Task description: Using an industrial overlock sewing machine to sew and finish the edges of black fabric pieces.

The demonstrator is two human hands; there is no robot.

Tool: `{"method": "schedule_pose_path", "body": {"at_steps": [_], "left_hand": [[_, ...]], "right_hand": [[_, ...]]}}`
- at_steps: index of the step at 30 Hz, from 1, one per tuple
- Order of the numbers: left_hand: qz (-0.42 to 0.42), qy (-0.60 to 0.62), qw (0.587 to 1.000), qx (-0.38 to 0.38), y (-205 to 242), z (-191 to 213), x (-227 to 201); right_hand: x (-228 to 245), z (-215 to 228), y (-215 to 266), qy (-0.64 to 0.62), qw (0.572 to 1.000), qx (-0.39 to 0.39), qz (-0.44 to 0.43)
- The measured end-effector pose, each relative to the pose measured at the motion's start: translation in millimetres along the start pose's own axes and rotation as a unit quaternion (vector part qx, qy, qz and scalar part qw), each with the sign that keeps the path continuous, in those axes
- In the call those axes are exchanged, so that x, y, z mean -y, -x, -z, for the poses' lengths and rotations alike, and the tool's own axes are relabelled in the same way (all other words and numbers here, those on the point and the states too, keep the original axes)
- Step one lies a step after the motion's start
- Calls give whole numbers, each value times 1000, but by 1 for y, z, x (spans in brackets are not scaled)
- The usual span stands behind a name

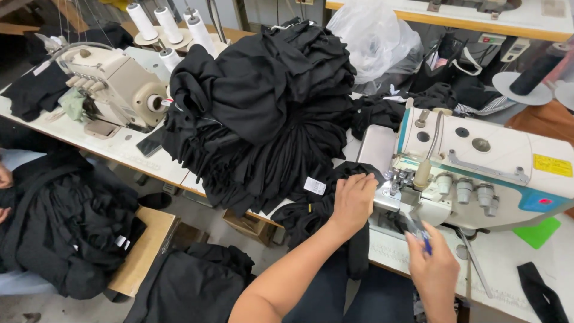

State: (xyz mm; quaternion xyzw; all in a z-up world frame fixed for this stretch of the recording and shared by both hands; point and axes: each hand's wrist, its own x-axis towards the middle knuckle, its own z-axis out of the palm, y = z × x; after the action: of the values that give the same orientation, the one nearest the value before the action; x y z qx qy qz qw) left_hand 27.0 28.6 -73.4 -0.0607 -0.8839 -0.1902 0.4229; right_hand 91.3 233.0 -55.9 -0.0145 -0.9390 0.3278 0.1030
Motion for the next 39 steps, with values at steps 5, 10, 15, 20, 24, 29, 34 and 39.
{"method": "schedule_pose_path", "body": {"at_steps": [5, 10, 15, 20, 24, 29, 34, 39], "left_hand": [[-4, -5, 1000, -31, 0, 8, -2], [-12, 25, 999, -46, 12, 8, 3], [12, 137, 990, -44, 17, 45, 6], [245, 181, 940, -152, 31, 134, 63], [540, 415, 662, -312, 66, 157, 89], [615, 242, 749, -32, 90, 148, 47], [438, 3, 898, 44, 102, 120, 40], [442, -20, 893, 83, 89, 157, -4]], "right_hand": [[19, -55, -38, 177, 957, -105, 203], [34, -93, -61, 307, 888, -268, 214], [29, -76, -42, 281, 914, -213, 202], [-53, -46, 2, 129, 928, -253, 241], [-136, -58, 11, 287, 918, -219, 162], [-104, -78, 8, 227, 904, -241, 272], [-1, -135, 18, -70, 976, 23, 206], [-9, -178, -17, -21, 965, 4, 261]]}}
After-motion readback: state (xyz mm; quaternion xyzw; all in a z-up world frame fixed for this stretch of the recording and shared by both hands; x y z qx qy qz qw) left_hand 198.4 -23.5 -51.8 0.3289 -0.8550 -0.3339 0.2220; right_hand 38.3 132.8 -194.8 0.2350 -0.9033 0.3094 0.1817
